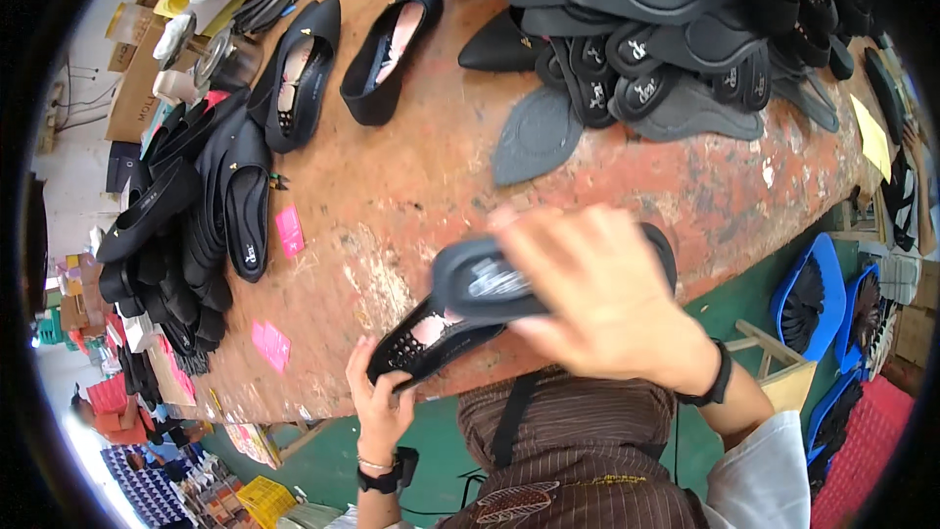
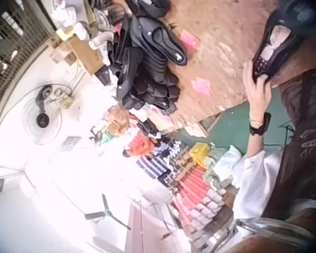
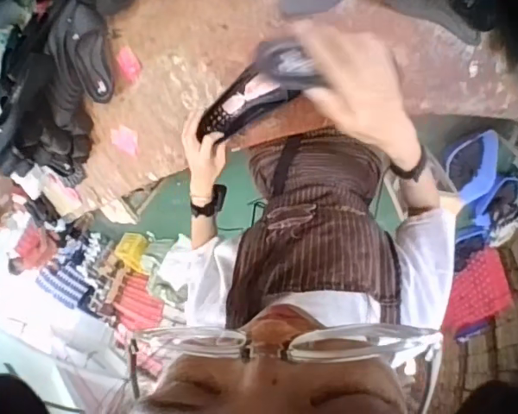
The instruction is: The person inserts grey insoles into black high-heeled shoes on a workbench. They wipe the insoles with a white cloth and press them into the shoes. The person handles the shoes one at a time, placing finished pairs aside.
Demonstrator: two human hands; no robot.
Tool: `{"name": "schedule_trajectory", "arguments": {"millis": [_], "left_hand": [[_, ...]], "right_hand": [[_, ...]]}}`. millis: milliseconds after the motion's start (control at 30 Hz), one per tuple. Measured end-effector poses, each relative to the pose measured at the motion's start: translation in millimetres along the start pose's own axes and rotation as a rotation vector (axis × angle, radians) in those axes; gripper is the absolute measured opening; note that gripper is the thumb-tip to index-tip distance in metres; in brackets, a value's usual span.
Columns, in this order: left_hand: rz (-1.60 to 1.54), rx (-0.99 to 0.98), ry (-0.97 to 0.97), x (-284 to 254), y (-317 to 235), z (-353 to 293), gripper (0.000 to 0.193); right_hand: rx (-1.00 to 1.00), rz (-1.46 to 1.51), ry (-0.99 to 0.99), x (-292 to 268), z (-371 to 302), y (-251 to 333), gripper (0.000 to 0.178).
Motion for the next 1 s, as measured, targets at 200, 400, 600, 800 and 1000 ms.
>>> {"name": "schedule_trajectory", "arguments": {"millis": [200,400,600,800,1000], "left_hand": [[-0.445,-0.185,-0.344,34,-11,3,0.119],[-0.461,-0.195,-0.341,39,-12,3,0.137],[-0.545,-0.161,-0.322,43,-8,-2,0.14],[-0.623,-0.126,-0.32,48,-2,-3,0.125],[-0.566,-0.176,-0.312,39,0,9,0.052]], "right_hand": [[-0.358,0.189,0.181,116,22,26,0.029],[-0.229,0.474,0.301,165,32,30,0.037],[-0.186,0.494,0.322,173,34,32,0.032],[-0.435,0.34,0.356,182,28,33,0.039],[-0.346,0.406,0.608,189,34,35,0.041]]}}
Point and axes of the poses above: each hand's wrist, its own z-axis towards the middle knuckle, its own x-axis out of the palm, y = z × x, the point moved 3 cm from there along z, towards the middle knuckle, and after that the axes turned 15 degrees about z, right-handed, at the moved point
